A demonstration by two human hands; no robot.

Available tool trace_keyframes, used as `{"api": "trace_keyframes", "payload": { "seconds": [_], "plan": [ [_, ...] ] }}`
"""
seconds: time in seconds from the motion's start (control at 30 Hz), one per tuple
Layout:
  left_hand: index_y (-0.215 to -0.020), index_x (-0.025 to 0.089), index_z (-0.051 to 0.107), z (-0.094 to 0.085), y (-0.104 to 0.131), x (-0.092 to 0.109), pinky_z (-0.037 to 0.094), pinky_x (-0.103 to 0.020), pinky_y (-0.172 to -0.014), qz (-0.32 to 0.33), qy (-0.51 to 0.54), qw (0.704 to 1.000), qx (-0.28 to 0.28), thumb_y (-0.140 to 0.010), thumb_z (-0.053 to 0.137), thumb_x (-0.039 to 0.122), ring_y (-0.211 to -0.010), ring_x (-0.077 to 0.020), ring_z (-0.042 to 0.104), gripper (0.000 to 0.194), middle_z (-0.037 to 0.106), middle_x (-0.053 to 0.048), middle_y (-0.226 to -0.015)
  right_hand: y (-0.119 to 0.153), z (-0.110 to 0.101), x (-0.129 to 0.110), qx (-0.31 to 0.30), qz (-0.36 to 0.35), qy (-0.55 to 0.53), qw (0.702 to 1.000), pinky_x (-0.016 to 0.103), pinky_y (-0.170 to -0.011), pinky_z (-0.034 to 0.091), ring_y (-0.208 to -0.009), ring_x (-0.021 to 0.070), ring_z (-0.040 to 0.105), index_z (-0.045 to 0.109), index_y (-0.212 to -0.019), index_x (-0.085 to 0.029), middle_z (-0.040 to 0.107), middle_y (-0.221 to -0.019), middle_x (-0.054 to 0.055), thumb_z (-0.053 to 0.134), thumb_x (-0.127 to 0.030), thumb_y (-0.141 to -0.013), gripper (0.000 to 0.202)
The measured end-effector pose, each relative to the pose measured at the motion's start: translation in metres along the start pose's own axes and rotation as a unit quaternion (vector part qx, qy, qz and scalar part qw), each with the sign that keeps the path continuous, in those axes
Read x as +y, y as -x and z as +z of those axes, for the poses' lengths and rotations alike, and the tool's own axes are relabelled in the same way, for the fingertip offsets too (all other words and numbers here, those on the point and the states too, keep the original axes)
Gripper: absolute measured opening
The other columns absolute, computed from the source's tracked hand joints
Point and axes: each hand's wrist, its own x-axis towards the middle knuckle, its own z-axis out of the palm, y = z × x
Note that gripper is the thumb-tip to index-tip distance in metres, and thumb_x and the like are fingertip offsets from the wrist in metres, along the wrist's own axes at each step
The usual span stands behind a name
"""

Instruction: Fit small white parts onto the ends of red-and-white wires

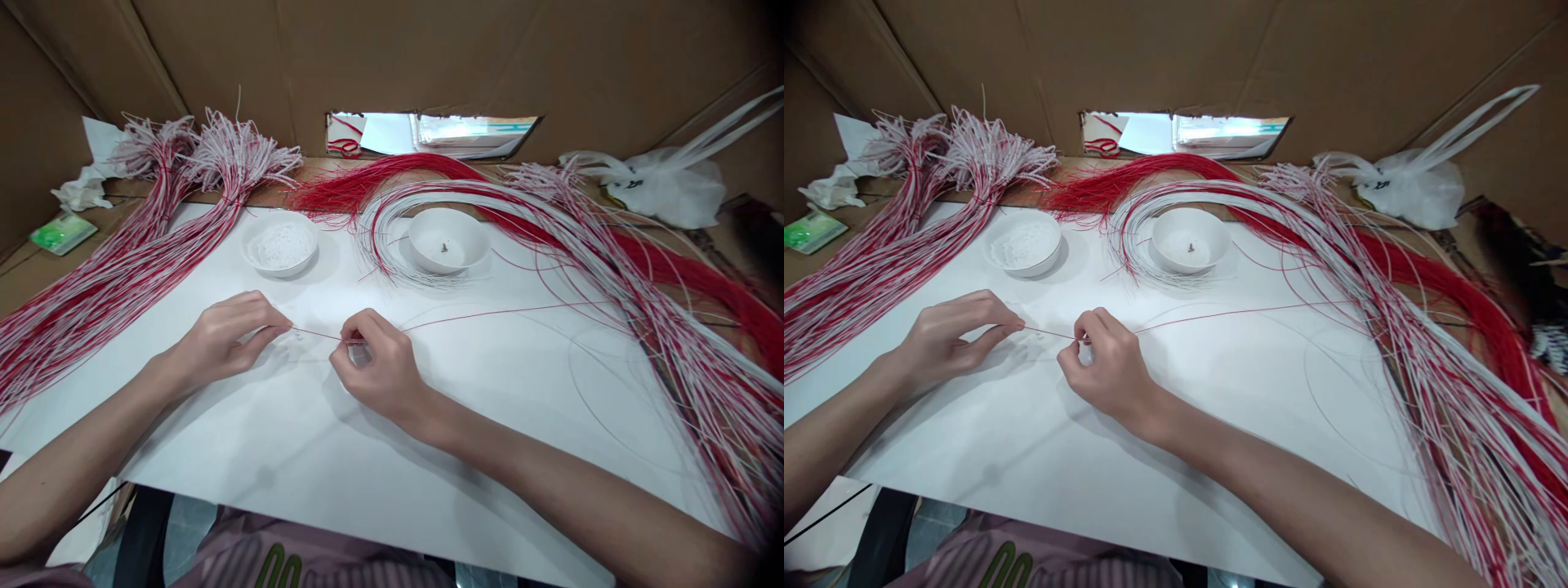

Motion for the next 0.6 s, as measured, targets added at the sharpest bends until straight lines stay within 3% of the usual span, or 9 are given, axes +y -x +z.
{"api": "trace_keyframes", "payload": {
  "seconds": [0.13,0.23,0.33,0.47,0.6],
  "plan": [
    [-0.095,0.018,0.065,0.005,0.001,0.002,0.052,-0.030,-0.066,-0.002,0.006,1.000,0.009,-0.086,0.058,0.007,-0.072,-0.0157,0.063,0.016,0.071,-0.004,-0.078,0.000,-0.001,-0.001,-0.027,-0.005,-0.003,1.000,0.027,-0.062,0.044,-0.068,0.0135,0.053,0.052,-0.082,-0.019,0.057,-0.074,0.000,0.049,-0.008,-0.076,0.014],
    [-0.096,0.020,0.064,0.013,0.004,0.006,0.051,-0.029,-0.065,0.001,0.013,1.000,-0.001,-0.087,0.057,0.009,-0.071,-0.0152,0.063,0.016,0.071,-0.003,-0.079,0.002,-0.001,-0.002,-0.064,-0.070,-0.005,0.995,0.030,-0.072,0.049,-0.077,0.0158,0.060,0.056,-0.095,-0.017,0.064,-0.084,0.004,0.052,-0.011,-0.084,0.013],
    [-0.098,0.020,0.063,0.020,0.005,0.010,0.050,-0.030,-0.067,0.011,0.014,1.000,-0.021,-0.088,0.057,0.009,-0.071,-0.0150,0.061,0.016,0.070,-0.003,-0.079,0.003,0.000,0.000,-0.103,-0.119,-0.023,0.987,0.027,-0.070,0.050,-0.076,0.0139,0.061,0.057,-0.096,-0.018,0.065,-0.083,0.003,0.051,-0.016,-0.093,0.008],
    [-0.105,0.018,0.062,0.018,0.005,0.004,0.051,-0.033,-0.074,-0.024,0.017,0.998,-0.054,-0.090,0.058,0.016,-0.081,-0.0171,0.063,0.016,0.071,-0.006,-0.089,0.004,0.001,0.003,-0.109,-0.102,-0.027,0.988,0.024,-0.064,0.049,-0.072,0.0123,0.059,0.059,-0.092,-0.018,0.063,-0.081,0.003,0.048,-0.013,-0.095,0.013],
    [-0.109,0.019,0.064,0.013,0.005,-0.014,0.052,-0.034,-0.082,-0.076,0.002,0.996,-0.051,-0.092,0.056,0.019,-0.094,-0.0189,0.062,0.019,0.069,-0.008,-0.099,0.004,0.003,0.006,-0.101,-0.074,-0.016,0.992,0.023,-0.057,0.045,-0.064,0.0102,0.054,0.060,-0.089,-0.017,0.060,-0.079,0.002,0.047,-0.013,-0.095,0.015]
  ]
}}
